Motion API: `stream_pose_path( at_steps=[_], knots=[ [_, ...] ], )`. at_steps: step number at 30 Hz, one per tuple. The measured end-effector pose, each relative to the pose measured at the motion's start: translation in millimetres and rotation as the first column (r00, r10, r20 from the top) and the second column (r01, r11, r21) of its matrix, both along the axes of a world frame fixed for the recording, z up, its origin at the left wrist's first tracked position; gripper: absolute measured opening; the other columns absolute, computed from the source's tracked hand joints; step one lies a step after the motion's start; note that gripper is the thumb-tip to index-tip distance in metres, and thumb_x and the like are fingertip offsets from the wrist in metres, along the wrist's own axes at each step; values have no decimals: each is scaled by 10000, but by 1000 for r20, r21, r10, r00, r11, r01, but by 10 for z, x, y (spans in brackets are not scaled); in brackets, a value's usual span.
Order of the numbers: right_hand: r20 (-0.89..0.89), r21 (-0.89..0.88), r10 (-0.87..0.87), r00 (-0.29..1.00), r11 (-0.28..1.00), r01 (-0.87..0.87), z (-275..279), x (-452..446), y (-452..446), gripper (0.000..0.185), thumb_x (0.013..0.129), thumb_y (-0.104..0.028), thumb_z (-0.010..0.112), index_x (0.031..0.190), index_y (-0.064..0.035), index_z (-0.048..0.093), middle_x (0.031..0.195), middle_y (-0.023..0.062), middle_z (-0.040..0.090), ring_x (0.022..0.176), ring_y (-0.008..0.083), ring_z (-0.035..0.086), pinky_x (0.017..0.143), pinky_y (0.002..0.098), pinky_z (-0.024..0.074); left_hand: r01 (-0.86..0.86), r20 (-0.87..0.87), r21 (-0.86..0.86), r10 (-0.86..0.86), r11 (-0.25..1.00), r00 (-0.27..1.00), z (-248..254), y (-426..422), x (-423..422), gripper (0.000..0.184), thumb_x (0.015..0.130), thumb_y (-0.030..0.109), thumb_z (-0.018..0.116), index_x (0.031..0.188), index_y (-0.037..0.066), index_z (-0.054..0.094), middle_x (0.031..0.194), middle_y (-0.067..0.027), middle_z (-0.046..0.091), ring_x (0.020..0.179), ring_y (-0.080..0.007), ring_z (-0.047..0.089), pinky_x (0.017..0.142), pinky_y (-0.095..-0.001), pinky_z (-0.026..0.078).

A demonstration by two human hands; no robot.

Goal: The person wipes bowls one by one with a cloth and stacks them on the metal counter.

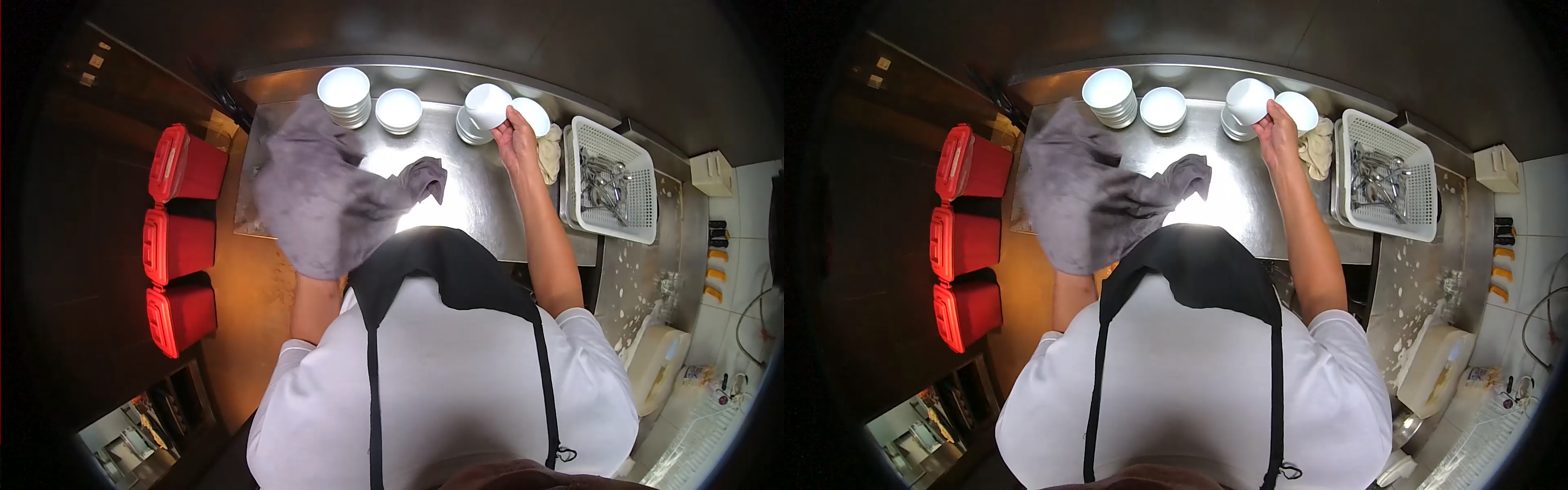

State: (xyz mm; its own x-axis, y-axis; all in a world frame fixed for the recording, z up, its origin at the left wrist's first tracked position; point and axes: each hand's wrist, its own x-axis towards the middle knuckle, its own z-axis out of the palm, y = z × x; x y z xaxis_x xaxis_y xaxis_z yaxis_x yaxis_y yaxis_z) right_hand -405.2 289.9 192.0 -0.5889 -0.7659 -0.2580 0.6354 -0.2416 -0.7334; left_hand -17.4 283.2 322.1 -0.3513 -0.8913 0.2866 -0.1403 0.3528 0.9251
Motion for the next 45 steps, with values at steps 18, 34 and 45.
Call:
stream_pose_path(
  at_steps=[18, 34, 45],
  knots=[
    [-995, 49, 80, 66, 921, -387, 1180, 1515, 298, 828, 670, -367, 908, 1390, -109, 588, 1507, 160, 504, 1456, 348, 396, 1170, 453, 367, 102, 451, -291, 43, 951, 892, -225, -137, -407, 570, 955, 182, 628, 1454, 46, 389, 1441, -135, 497, 1296, -255, 503, 1095, -377, 410],
    [-545, 274, 678, 493, 700, -659, 704, 1022, 614, 293, 912, -146, 740, 1165, -14, 675, 1168, 98, 714, 1044, 130, 655, 921, 347, 523, -393, -296, -70, 357, 917, 886, 130, -484, 426, 612, 954, 128, 636, 1495, 44, 363, 1482, -126, 456, 1364, -243, 446, 1145, -364, 364],
    [-821, -11, -293, -490, 866, -499, 1845, 1777, -75, 353, 802, -121, 683, 1137, -12, 656, 1138, 147, 665, 1029, 329, 659, 927, 444, 522, -37, 20, -94, 39, 995, 999, -432, -118, -220, 610, 943, 97, 645, 1493, 41, 387, 1475, -129, 462, 1373, -249, 444, 1155, -364, 354]
  ],
)
